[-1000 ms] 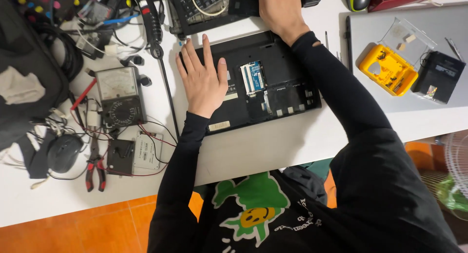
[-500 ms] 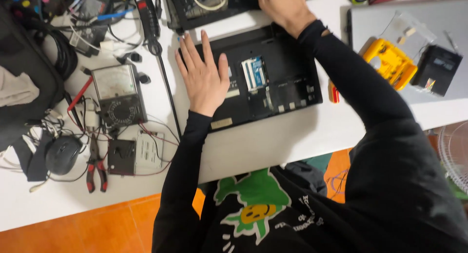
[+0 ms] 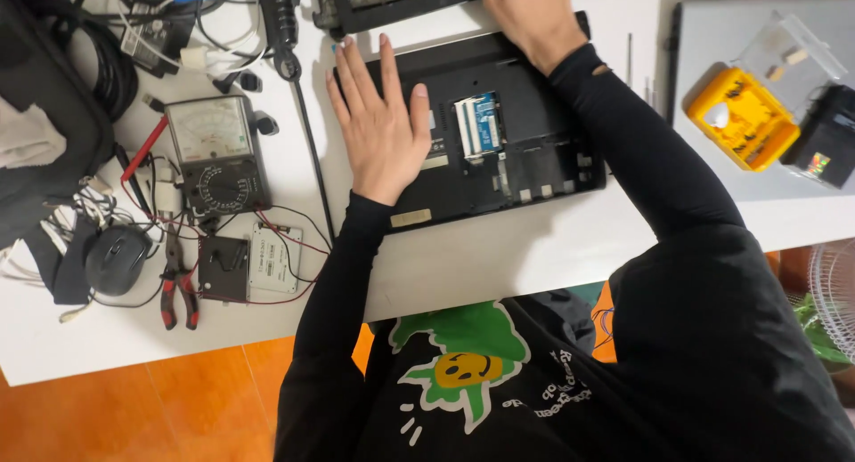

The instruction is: Dismantling and repairing a laptop on a workbench.

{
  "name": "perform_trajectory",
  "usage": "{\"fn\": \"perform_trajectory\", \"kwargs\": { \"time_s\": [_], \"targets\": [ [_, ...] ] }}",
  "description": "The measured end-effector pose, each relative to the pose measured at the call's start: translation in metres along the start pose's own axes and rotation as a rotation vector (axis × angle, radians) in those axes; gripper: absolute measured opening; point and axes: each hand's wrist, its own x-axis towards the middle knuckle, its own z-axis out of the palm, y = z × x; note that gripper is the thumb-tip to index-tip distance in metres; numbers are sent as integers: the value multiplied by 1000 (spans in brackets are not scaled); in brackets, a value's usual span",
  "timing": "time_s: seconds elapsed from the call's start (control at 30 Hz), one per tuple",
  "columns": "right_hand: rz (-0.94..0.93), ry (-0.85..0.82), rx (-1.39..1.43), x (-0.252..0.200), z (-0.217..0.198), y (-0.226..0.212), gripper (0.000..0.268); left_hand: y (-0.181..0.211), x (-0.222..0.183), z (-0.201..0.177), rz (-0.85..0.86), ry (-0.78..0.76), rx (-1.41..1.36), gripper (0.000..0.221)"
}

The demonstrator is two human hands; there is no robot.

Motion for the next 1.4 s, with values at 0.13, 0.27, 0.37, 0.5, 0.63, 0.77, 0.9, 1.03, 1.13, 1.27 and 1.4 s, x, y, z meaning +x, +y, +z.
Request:
{"fn": "perform_trajectory", "kwargs": {
  "time_s": [0.13, 0.27, 0.37, 0.5, 0.63, 0.77, 0.9, 1.03, 1.13, 1.27, 1.4],
  "targets": [
    [153, 18, 277, -8, -34, -19, 20, 7, -7, -9, 17, 28, -28, 65],
    [129, -3, 349, -29, -110, -58, 23, 19, -21, -21, 58, -83, 61, 61],
    [83, -126, 330, -59, -131, -75, 41, 23, -39, -19, 76, -140, 25, 63],
    [78, -286, 281, -66, -140, -77, 56, 27, -37, -18, 82, -143, 8, 65],
    [87, -311, 295, -63, -143, -81, 55, 31, -31, -19, 50, -197, 36, 66],
    [79, -323, 283, -57, -143, -81, 55, 30, -28, -24, 44, -191, 69, 65],
    [123, -291, 364, -77, -156, -84, 54, 31, -54, -8, 45, -157, 82, 64],
    [157, -221, 406, -111, -163, -87, 54, 45, -55, -19, 12, -129, 74, 68],
    [193, -260, 424, -132, -170, -96, 56, 54, -67, -23, -41, -155, 58, 73],
    [242, -256, 388, -131, -170, -97, 56, 54, -61, -20, -17, -119, 63, 73],
    [238, -302, 337, -129, -170, -101, 57, 57, -64, -24, -38, -156, 77, 74]
  ]
}}
